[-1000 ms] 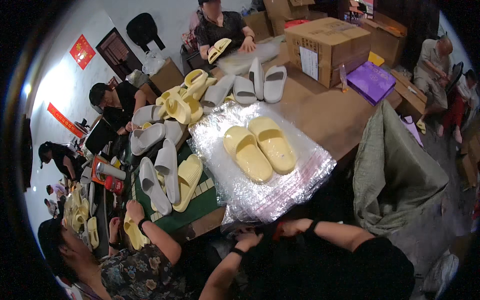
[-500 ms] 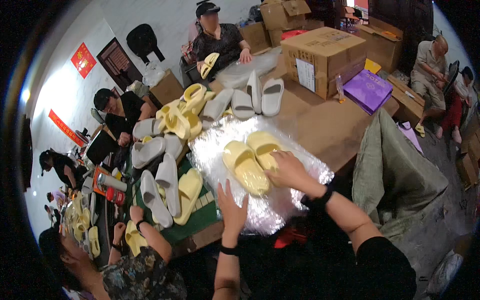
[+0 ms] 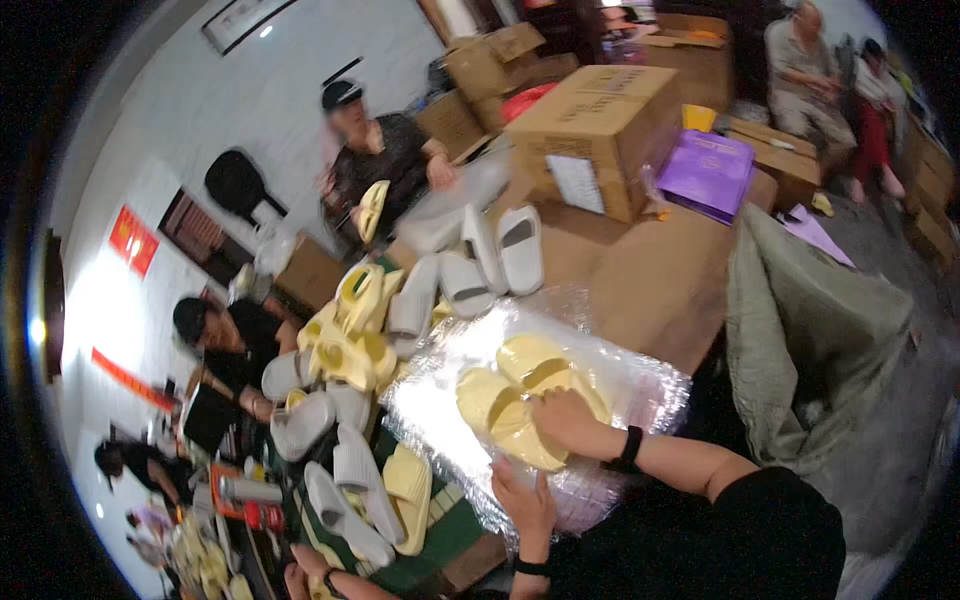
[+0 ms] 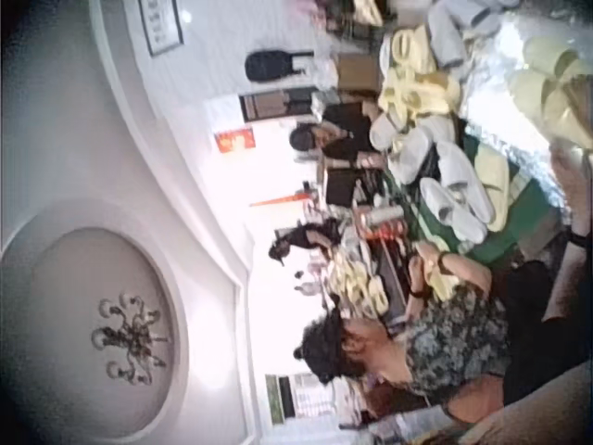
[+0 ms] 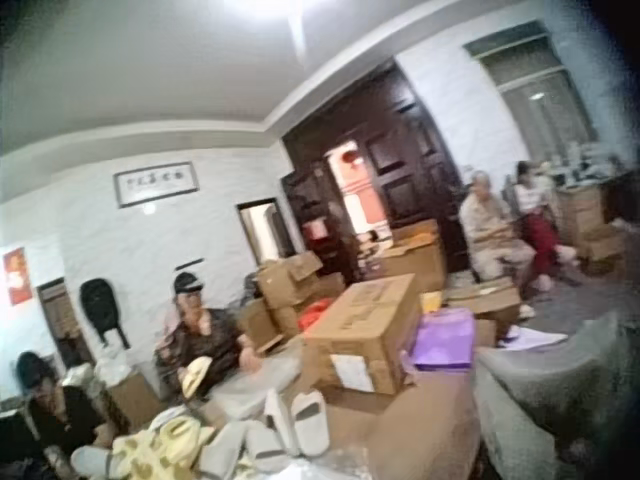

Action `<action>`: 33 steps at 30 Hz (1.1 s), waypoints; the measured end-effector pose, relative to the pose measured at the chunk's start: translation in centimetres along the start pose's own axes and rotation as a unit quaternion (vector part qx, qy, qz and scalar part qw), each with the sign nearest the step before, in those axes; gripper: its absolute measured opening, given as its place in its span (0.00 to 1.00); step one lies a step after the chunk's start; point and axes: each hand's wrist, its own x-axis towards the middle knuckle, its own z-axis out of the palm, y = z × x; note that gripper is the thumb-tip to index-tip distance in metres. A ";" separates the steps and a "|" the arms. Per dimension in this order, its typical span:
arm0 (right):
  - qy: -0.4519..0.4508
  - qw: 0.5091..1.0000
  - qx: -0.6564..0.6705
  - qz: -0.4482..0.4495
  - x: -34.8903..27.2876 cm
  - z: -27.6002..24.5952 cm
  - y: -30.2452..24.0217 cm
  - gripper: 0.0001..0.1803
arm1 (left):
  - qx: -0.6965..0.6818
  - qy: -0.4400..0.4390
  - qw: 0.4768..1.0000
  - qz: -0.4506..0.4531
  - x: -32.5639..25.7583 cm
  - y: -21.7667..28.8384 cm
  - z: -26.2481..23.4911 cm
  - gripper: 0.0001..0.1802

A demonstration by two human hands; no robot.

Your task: The recorder sorts through various colors of sandals, puts them into individual plastic bags, and then places the bagged sandals into a large green sack.

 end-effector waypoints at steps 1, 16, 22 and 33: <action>0.044 0.998 -0.016 -0.037 0.1 0.0 0.5 0.12 | 0.010 -0.005 1.000 0.000 -0.4 -0.6 0.5 0.41; 0.419 0.895 0.152 -0.025 3.3 -17.9 10.7 0.07 | 0.141 0.003 0.987 0.072 0.3 -0.4 0.0 0.23; 0.214 0.970 -0.020 0.115 -2.0 -14.9 18.3 0.14 | 0.136 0.031 0.989 0.048 -0.3 -0.1 -0.1 0.23; 0.032 0.996 -0.002 -0.080 -8.3 -0.6 4.5 0.27 | 0.141 0.044 0.988 0.046 0.6 0.4 -0.4 0.23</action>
